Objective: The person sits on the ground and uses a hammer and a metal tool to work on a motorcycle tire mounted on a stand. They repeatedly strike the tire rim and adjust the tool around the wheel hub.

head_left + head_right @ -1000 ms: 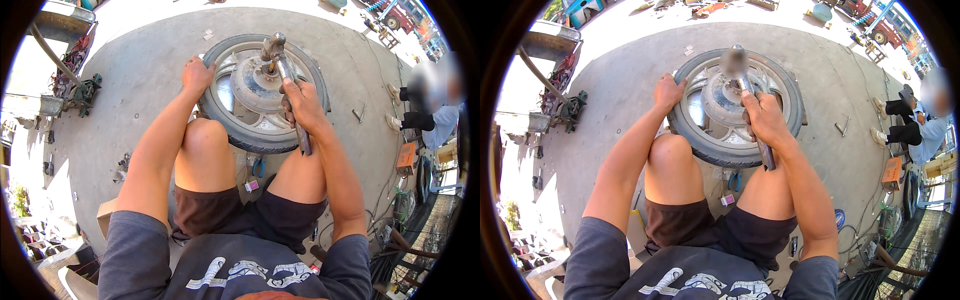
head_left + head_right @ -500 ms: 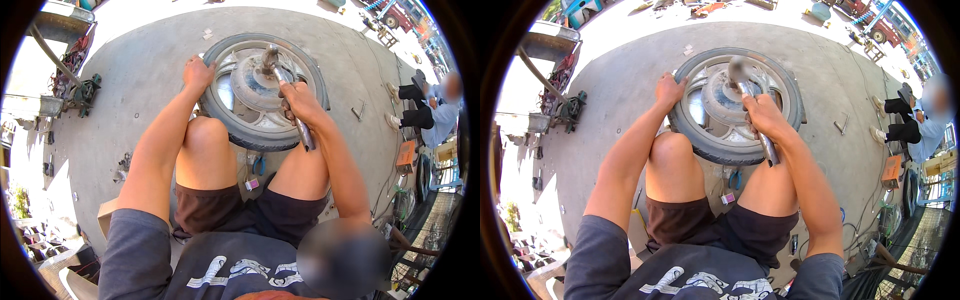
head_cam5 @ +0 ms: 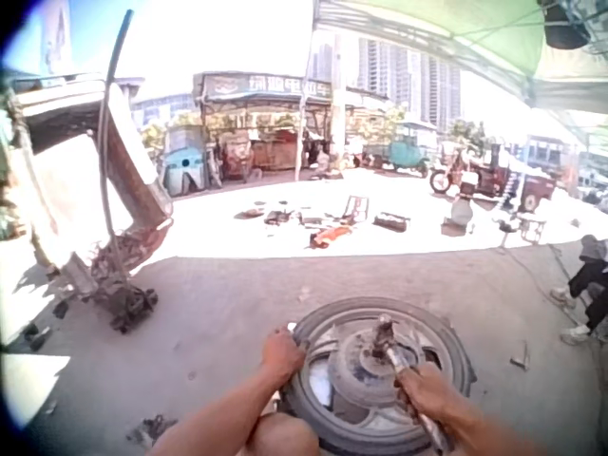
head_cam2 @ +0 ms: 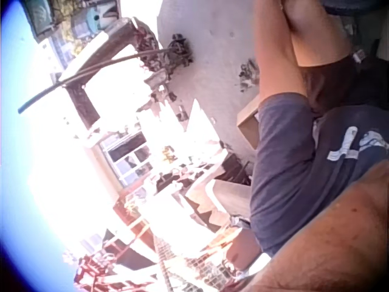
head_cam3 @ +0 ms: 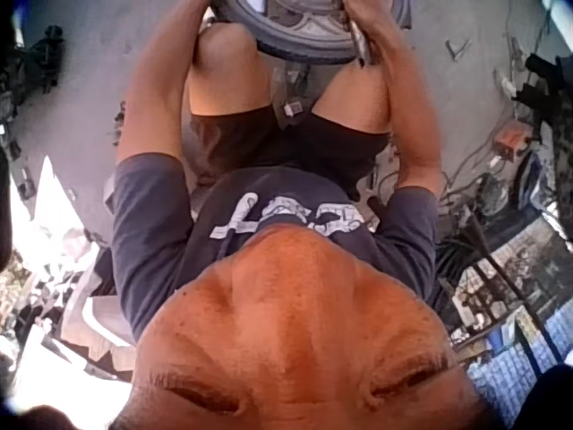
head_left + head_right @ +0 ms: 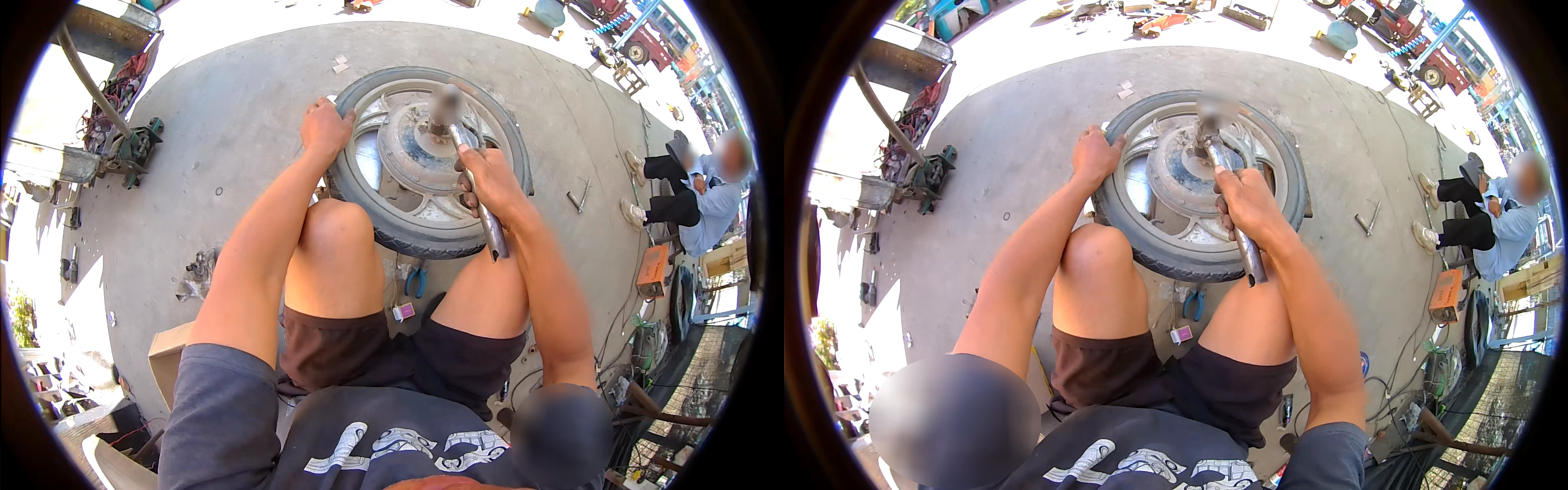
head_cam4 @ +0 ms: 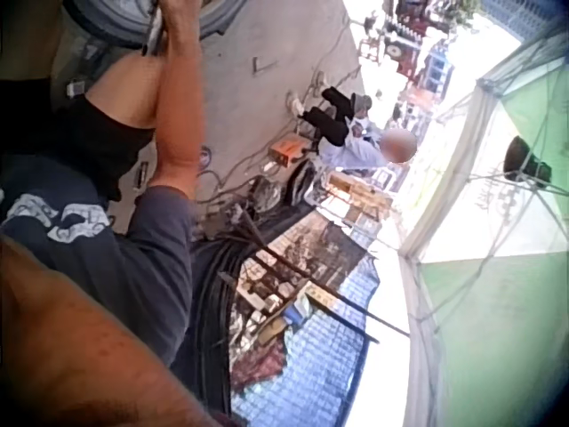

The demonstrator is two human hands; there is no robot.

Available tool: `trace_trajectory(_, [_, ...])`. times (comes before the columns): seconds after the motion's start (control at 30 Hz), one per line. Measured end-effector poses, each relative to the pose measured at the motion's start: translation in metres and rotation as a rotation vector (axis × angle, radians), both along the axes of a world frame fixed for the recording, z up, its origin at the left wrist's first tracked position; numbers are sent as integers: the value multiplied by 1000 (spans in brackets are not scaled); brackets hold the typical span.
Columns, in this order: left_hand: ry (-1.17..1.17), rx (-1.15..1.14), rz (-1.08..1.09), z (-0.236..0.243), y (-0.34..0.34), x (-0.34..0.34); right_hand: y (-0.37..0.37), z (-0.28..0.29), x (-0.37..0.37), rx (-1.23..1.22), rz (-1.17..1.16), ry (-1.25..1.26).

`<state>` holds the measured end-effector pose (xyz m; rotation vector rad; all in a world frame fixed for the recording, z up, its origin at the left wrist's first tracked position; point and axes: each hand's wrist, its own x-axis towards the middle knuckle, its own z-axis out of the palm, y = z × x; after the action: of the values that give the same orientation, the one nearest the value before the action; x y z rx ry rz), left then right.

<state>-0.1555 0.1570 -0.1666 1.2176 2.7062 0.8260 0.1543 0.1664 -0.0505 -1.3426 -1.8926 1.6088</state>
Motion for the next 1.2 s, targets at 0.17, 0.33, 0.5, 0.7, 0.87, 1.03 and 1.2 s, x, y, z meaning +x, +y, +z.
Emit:
trace_trajectory(0.17, [40,36,-6,8,-2,-1,-8,8,1,116,10,205])
trace_trajectory(0.33, [32,15,0,-13,-15,-1,-2,-12,-4,-19,8,-15])
trace_trajectory(0.5, [13,23,15,-7,-12,-8,-10,-3,-7,110,-18,225])
trace_trajectory(0.7, [23,17,12,-7,-12,-11,5,-15,-11,45,82,-38])
trace_trajectory(0.87, [22,48,0,-28,-24,-25,-14,-27,-26,32,11,-57])
trace_trajectory(1.03, [7,62,32,-38,-31,-36,-20,-43,-40,-4,-7,-51])
trace_trajectory(1.2, [19,80,32,-48,-33,-48,-22,-51,-52,2,-35,-34])
